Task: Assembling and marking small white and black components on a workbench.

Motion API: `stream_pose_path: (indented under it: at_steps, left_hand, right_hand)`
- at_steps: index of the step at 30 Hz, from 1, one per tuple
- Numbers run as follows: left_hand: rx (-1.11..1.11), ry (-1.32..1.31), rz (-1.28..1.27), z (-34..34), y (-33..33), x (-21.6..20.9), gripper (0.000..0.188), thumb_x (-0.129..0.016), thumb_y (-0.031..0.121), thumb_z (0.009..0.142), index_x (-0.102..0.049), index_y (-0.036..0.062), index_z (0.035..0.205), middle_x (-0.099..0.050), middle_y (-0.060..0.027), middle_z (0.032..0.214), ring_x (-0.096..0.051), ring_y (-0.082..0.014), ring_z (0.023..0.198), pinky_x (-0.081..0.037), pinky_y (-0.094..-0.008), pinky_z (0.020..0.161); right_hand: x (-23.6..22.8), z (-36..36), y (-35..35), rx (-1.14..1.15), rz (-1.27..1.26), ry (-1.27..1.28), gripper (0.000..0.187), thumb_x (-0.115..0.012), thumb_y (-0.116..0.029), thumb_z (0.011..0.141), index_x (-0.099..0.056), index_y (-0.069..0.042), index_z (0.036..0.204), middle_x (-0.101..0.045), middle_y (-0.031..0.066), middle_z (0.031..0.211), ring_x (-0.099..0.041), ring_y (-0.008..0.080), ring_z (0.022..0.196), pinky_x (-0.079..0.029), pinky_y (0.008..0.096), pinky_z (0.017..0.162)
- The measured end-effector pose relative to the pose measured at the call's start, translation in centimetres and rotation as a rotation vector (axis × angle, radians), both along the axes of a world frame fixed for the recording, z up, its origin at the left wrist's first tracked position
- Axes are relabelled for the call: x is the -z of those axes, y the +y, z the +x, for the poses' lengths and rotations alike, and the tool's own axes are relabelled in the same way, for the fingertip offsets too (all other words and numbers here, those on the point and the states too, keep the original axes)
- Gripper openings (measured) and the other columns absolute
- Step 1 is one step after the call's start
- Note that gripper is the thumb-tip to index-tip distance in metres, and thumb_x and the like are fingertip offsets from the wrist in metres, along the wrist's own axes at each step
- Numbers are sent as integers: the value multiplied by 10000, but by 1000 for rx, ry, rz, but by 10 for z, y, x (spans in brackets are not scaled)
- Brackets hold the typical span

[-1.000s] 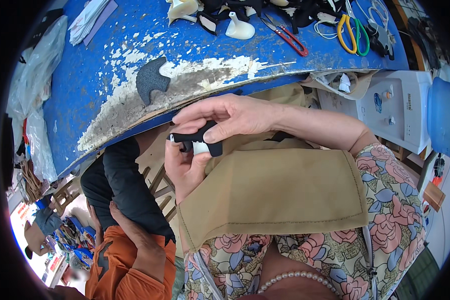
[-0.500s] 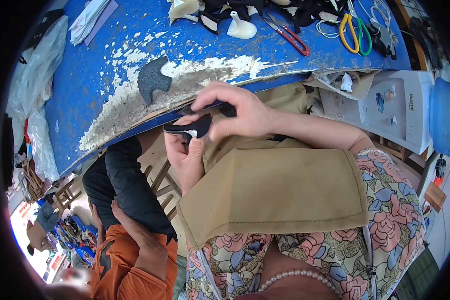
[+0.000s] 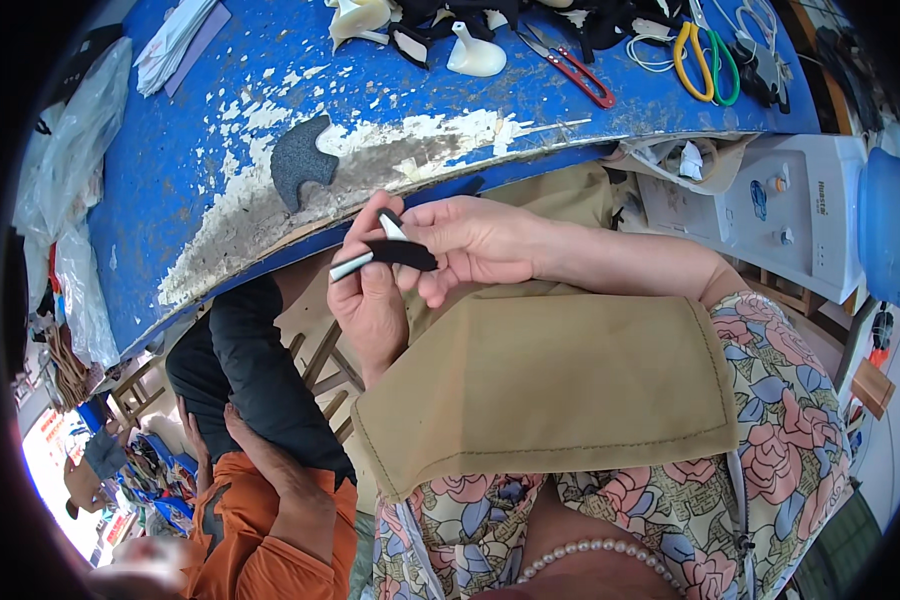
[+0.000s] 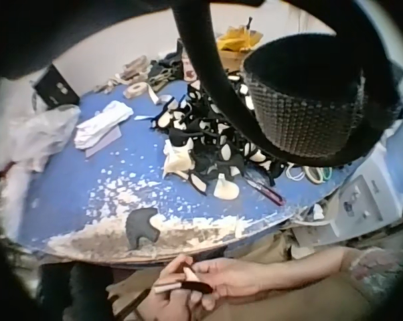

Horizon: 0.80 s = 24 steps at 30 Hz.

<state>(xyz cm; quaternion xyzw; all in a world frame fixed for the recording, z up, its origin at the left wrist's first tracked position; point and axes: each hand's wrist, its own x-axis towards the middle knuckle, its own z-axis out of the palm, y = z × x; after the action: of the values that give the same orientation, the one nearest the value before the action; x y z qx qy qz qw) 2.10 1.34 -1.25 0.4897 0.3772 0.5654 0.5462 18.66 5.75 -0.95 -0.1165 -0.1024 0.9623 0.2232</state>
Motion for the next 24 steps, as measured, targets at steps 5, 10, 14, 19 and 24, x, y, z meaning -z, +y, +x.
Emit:
stream_pose_path:
  at_steps: [5, 10, 14, 19, 24]
  left_hand:
    - [-192, -100, -96, 2, -4, 8, 220, -560, 151, 906, -547, 3, 1068, -533, -174, 1204, -520, -221, 1079, -410, -341, 930]
    - [-253, 63, -129, 9, -6, -2, 212, -587, 142, 891, -566, 2, 1049, -556, -99, 1110, -528, -161, 1000, -416, -286, 881]
    - [-247, 306, -1, 12, -8, -9, 255, -594, 157, 889, -556, -1, 1085, -551, -97, 1102, -534, -170, 978, -437, -299, 850]
    - [-285, 470, 121, 8, -6, -7, 417, -603, 213, 883, -504, -42, 1198, -551, -124, 1084, -534, -177, 931, -461, -293, 778]
    - [-317, 643, 258, 16, -2, -13, 461, -600, 206, 877, -476, -44, 1245, -525, -190, 1176, -548, -290, 1038, -470, -328, 839]
  right_hand:
    - [-14, 11, 3, 349, 555, -633, 349, -596, -84, 863, -496, 7, 1185, -611, 38, 927, -572, 76, 818, -477, 223, 755]
    - [-29, 2, 5, 282, 652, -614, 542, -686, 39, 737, -457, 7, 1227, -596, 16, 902, -562, 72, 818, -471, 210, 747]
    - [-25, 0, 5, 281, 614, -593, 536, -675, 80, 723, -469, 2, 1211, -608, 22, 920, -563, 61, 842, -474, 203, 747]
    - [-18, -1, 5, 261, 592, -594, 418, -667, 93, 725, -540, 0, 1113, -616, 34, 954, -575, 61, 843, -478, 209, 743]
    - [-15, -7, -8, 439, 771, -701, 341, -652, 80, 749, -556, -4, 1066, -617, 33, 946, -571, 58, 826, -475, 220, 731]
